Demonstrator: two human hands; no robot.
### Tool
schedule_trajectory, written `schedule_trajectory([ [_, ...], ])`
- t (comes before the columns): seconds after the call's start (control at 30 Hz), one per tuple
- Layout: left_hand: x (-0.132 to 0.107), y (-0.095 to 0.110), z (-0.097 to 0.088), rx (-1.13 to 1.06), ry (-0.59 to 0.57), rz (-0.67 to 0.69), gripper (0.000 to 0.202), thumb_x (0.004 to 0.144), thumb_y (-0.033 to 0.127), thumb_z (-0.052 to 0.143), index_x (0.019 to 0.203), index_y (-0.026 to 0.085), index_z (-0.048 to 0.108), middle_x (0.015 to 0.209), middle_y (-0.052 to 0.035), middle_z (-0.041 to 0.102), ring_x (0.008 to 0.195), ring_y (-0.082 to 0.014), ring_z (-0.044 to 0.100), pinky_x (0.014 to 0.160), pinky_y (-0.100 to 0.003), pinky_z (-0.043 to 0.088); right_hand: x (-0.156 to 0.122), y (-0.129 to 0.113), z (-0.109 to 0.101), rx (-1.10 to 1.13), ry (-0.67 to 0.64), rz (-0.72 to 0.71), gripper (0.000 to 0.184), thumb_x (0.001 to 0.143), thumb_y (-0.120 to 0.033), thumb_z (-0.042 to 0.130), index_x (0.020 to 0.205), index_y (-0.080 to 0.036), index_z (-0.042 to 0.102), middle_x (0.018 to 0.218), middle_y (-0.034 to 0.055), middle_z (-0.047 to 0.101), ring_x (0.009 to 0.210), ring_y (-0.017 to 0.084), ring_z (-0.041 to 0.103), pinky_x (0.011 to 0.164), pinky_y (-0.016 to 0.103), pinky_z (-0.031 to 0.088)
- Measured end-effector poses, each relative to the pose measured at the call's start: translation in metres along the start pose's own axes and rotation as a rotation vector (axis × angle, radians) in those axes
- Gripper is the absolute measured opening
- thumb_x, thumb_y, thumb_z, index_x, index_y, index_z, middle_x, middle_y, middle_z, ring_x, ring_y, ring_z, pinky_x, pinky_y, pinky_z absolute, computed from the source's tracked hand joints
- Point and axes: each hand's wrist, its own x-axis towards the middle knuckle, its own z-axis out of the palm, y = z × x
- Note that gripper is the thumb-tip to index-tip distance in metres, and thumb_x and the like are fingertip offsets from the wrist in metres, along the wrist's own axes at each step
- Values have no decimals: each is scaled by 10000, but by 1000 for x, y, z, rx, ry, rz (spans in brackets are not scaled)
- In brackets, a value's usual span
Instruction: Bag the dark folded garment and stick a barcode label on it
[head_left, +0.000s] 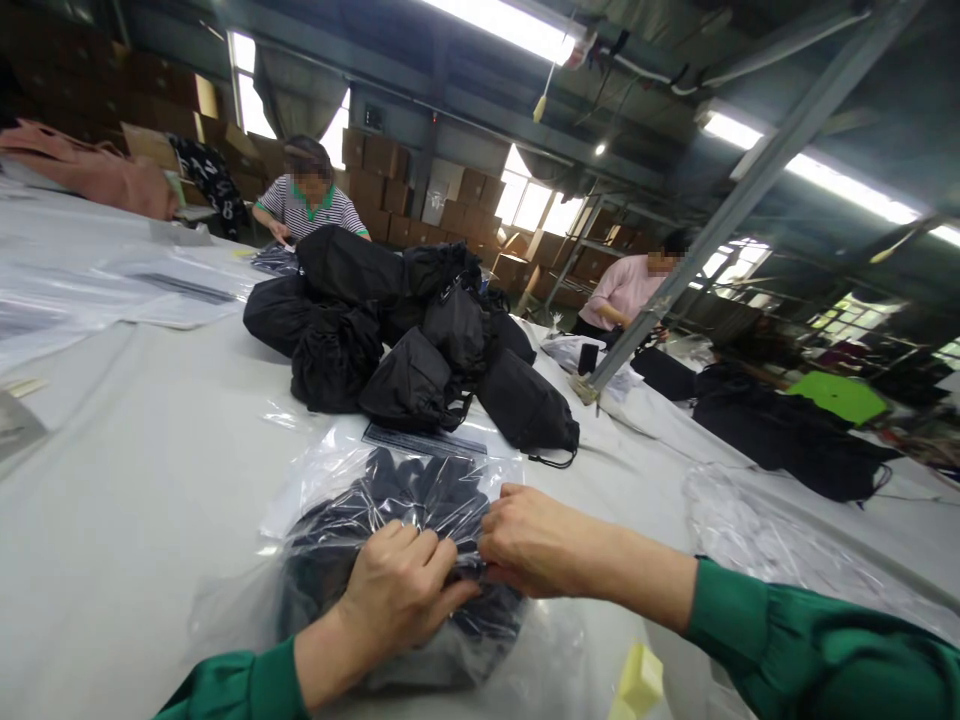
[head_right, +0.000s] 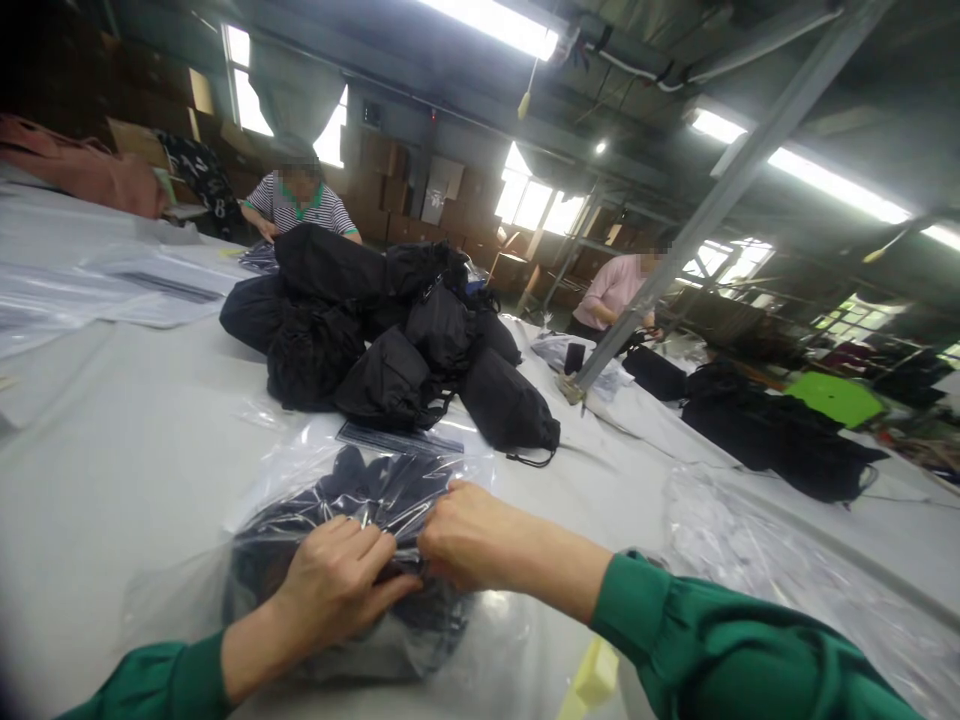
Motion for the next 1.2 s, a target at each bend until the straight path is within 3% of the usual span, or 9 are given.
schedule_trajectory([
  [0.13, 0, -2, 2, -27, -2, 45, 334, 890, 472, 595, 691, 228, 483, 610, 8, 527, 565, -215, 477, 565, -371, 285, -1, 20, 2, 276, 10, 34, 114, 799, -301, 716, 808, -189, 698, 693, 21, 706, 647, 159, 615, 585, 257, 361],
  [0.27, 0, -2, 2, -36, 29, 69, 338, 884, 452, 612, 675, 226, 471, 588, 13, 511, 542, -204, 455, 554, -363, 278, 2, 39, 10, 704, -16, 176, 450, 669, -400, 820, 1045, -205, 667, 637, -51, 638, 540, 108, 564, 500, 187, 366],
  [0.37, 2, -2, 2, -44, 50, 95, 337, 875, 428, 630, 660, 222, 471, 568, 14, 495, 525, -196, 436, 542, -357, 269, 8, 47, 25, 962, -91, 238, 531, 554, -474, 869, 956, -200, 657, 600, -73, 619, 509, 98, 545, 472, 175, 371],
  [0.5, 2, 0, 0, -55, 62, 126, 351, 866, 426, 639, 633, 220, 478, 534, 16, 467, 504, -186, 413, 529, -355, 264, 16, 60, 51, 1037, -177, 288, 404, 627, -539, 812, 732, -186, 646, 534, -64, 592, 475, 89, 508, 429, 176, 335],
  [0.67, 0, -1, -2, -73, 41, 121, 362, 864, 436, 643, 629, 217, 476, 539, 14, 457, 508, -182, 399, 528, -358, 252, 2, 60, 67, 499, 165, 441, 308, 872, -406, 654, 701, -152, 685, 598, 28, 652, 566, 145, 578, 532, 245, 382],
  [0.8, 1, -2, 0, -87, 9, 74, 350, 873, 458, 630, 664, 220, 480, 575, 9, 480, 541, -192, 418, 545, -362, 257, -28, 1, 61, 365, 592, 395, 327, 1001, -347, 430, 943, -147, 683, 815, 85, 733, 730, 192, 668, 715, 317, 488],
  [0.97, 3, 0, 1, -87, 1, 32, 373, 875, 485, 622, 663, 228, 454, 581, 11, 489, 553, -195, 436, 550, -362, 256, -57, -62, 66, 114, 915, 375, 590, 891, -459, 619, 1352, -123, 469, 1196, 184, 670, 1099, 300, 637, 942, 427, 486],
  [1.07, 1, 2, 0, -73, 1, 28, 380, 868, 500, 623, 665, 227, 454, 587, 8, 492, 563, -201, 442, 552, -360, 260, -68, -61, 74, 309, 990, 645, 578, 881, -428, 636, 1380, -200, 453, 1195, 151, 663, 1072, 297, 641, 908, 438, 517],
  [1.2, -3, 4, 0, -57, 2, 40, 372, 873, 497, 617, 669, 226, 465, 594, 4, 499, 565, -203, 445, 555, -362, 259, -66, -45, 78, 814, 805, 744, 310, 849, -457, 653, 1067, -238, 673, 1039, 74, 697, 957, 247, 660, 843, 382, 539],
])
